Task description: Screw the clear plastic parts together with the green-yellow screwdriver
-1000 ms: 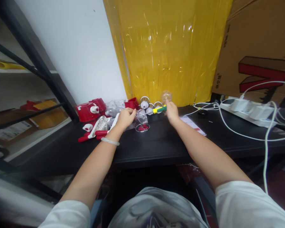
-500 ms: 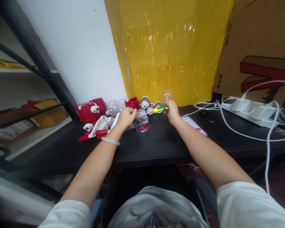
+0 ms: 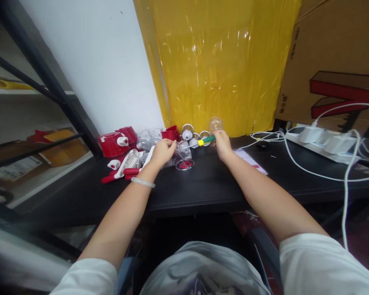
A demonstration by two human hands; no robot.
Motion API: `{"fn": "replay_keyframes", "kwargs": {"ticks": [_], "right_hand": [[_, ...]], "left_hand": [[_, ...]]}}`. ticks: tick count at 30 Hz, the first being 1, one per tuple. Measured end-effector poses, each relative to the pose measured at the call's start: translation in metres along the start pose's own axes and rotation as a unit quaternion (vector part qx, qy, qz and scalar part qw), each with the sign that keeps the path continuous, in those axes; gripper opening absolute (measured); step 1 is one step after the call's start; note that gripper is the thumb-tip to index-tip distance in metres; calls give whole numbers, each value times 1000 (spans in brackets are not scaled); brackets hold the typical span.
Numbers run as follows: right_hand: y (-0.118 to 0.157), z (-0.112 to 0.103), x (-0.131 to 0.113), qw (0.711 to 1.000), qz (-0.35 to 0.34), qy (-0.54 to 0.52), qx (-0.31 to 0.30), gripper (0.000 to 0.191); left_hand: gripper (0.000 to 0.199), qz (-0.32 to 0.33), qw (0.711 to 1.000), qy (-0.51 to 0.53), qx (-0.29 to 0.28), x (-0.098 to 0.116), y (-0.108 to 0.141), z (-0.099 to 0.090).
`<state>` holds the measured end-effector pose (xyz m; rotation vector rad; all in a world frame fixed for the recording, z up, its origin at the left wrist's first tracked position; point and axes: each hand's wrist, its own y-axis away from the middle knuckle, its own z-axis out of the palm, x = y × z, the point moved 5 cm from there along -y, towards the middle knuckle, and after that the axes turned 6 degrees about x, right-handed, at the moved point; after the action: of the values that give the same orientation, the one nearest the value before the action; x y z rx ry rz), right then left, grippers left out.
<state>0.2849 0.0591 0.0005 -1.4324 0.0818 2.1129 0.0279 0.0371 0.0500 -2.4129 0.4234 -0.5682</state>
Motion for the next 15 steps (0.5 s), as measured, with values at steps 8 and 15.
{"fn": "replay_keyframes", "kwargs": {"ticks": [8, 15], "right_hand": [[-1, 2, 1, 997, -8, -69, -20, 23], [-4, -3, 0, 999, -30, 39, 12, 34]], "left_hand": [[50, 3, 1000, 0, 0, 0, 0, 1], [50, -1, 1000, 2, -1, -1, -1, 1]]}}
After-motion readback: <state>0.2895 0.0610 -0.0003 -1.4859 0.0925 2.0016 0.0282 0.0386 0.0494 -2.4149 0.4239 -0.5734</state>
